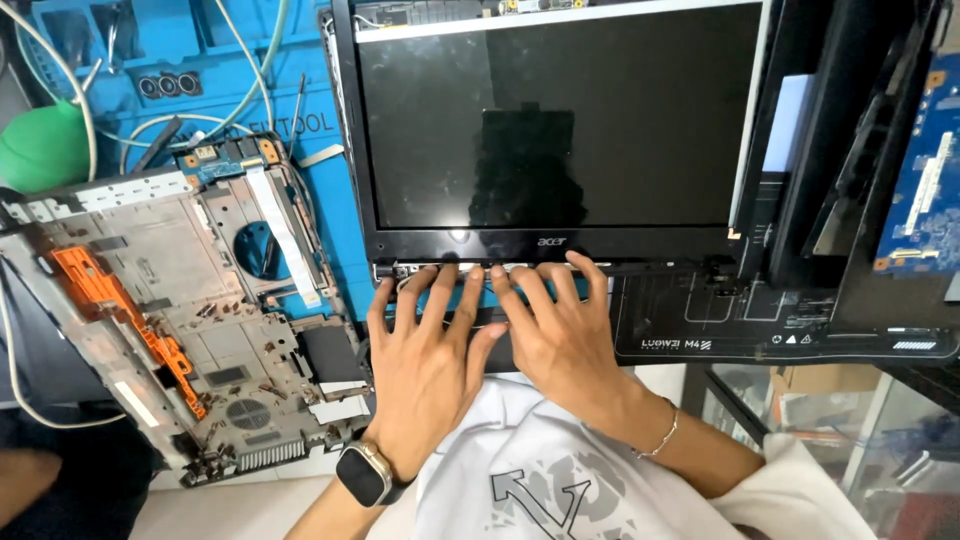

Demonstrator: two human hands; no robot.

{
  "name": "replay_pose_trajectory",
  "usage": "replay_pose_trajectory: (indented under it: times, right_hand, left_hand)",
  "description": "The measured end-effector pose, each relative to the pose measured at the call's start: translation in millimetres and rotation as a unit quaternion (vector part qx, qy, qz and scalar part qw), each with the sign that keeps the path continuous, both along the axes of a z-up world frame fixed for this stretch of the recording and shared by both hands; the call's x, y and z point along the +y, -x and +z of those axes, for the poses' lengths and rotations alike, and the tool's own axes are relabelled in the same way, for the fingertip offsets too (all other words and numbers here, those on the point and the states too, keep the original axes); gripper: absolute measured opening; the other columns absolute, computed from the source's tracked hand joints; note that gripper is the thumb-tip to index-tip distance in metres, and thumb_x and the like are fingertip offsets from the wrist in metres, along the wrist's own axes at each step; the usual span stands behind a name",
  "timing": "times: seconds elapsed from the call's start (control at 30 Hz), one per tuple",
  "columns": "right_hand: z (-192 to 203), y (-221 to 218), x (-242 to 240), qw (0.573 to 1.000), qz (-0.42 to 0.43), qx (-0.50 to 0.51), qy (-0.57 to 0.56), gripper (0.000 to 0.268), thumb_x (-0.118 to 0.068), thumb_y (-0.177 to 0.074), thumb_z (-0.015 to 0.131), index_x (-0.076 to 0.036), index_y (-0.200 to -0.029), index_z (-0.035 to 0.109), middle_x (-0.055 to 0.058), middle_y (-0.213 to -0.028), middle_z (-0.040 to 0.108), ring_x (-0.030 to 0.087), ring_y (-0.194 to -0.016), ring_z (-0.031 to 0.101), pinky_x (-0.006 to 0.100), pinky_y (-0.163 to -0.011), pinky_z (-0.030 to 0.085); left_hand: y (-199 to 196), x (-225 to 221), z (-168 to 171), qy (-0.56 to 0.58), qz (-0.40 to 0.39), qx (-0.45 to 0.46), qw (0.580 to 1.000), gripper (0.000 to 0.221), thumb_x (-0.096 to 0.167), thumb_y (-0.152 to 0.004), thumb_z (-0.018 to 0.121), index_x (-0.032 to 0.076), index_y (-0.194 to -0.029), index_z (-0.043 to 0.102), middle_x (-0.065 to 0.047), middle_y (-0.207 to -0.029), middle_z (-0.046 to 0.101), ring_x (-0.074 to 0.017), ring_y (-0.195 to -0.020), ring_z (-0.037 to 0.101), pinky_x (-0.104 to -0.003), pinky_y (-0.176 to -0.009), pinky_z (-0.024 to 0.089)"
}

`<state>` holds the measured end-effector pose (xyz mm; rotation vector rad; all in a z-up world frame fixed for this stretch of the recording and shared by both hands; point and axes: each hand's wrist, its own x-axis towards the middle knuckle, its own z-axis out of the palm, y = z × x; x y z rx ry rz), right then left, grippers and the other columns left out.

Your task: Removing the bezel and inspecting the screen of a laptop.

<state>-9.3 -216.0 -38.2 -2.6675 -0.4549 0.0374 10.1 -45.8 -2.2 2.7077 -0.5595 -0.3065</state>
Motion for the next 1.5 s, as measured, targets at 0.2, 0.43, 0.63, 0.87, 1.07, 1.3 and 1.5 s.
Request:
replay_pose_trajectory:
  times: [0.2,0.43,0.63,0.87,1.07,1.3,1.5]
  right_hand:
    - [1.6,-1.5,2.3,0.999,0.017,0.002,0.028,0.046,-0.01,-0.082,0.069,0.0,-0.128,0.068,0.007,-0.112,0.063,0.026,-0.107,0.058,0.054,-0.11,0.038]
    - [4.6,0.8,-4.9,1.0,0.005,0.004,-0.013,0.046,-0.01,-0.083,0.071,-0.003,-0.129,0.067,0.006,-0.116,0.062,0.026,-0.109,0.058,0.053,-0.111,0.037]
    - [0.3,9.1,-13.5,0.998,-0.015,0.01,-0.058,0.057,-0.007,-0.08,0.073,-0.006,-0.136,0.065,0.009,-0.113,0.058,0.029,-0.109,0.056,0.054,-0.114,0.037]
    - [-0.4,9.1,-13.8,0.999,-0.02,0.012,-0.042,0.059,-0.008,-0.08,0.074,-0.008,-0.138,0.064,0.009,-0.104,0.055,0.03,-0.108,0.055,0.055,-0.114,0.036]
    - [-3.3,16.9,-22.8,0.997,-0.028,-0.014,-0.074,0.055,-0.004,-0.08,0.072,-0.008,-0.135,0.067,0.009,-0.103,0.056,0.028,-0.105,0.056,0.056,-0.113,0.041]
    - [-9.0,31.7,-56.3,0.985,-0.128,-0.076,-0.088,0.041,0.003,-0.083,0.071,-0.012,-0.121,0.075,0.007,-0.104,0.059,0.028,-0.102,0.06,0.051,-0.109,0.049]
    - [-8.1,31.0,-65.6,0.984,-0.147,-0.08,-0.063,0.043,0.003,-0.083,0.071,-0.012,-0.123,0.075,0.006,-0.116,0.064,0.028,-0.112,0.061,0.051,-0.111,0.046]
  left_hand:
    - [-1.7,-0.2,-1.5,-0.022,0.001,-0.009,1.0,0.053,0.04,-0.097,0.063,0.004,-0.135,0.065,-0.012,-0.131,0.061,-0.0292,-0.126,0.052,-0.055,-0.112,0.03]
    - [2.5,3.9,-3.7,-0.029,-0.006,-0.008,1.0,0.053,0.041,-0.097,0.062,0.004,-0.135,0.064,-0.014,-0.133,0.06,-0.0314,-0.127,0.051,-0.054,-0.11,0.03]
    - [8.7,8.3,-3.4,-0.005,-0.008,-0.012,1.0,0.059,0.041,-0.096,0.061,0.0,-0.14,0.06,-0.012,-0.14,0.058,-0.0296,-0.133,0.049,-0.057,-0.115,0.027]
    - [5.1,10.6,1.9,-0.036,-0.002,-0.014,0.999,0.054,0.04,-0.097,0.061,0.007,-0.139,0.063,-0.015,-0.135,0.056,-0.033,-0.129,0.047,-0.057,-0.113,0.028]
    - [8.8,19.7,4.3,-0.048,0.017,-0.028,0.998,0.046,0.038,-0.1,0.059,0.015,-0.139,0.066,-0.013,-0.133,0.055,-0.0337,-0.126,0.047,-0.057,-0.113,0.029]
    - [2.4,17.5,5.4,-0.042,0.023,-0.022,0.999,0.04,0.035,-0.101,0.057,0.015,-0.134,0.069,-0.013,-0.129,0.057,-0.0347,-0.121,0.048,-0.056,-0.113,0.029]
    - [7.3,9.9,4.2,-0.057,0.024,-0.038,0.997,0.043,0.036,-0.1,0.058,0.013,-0.135,0.067,-0.015,-0.131,0.056,-0.0357,-0.122,0.047,-0.057,-0.112,0.029]
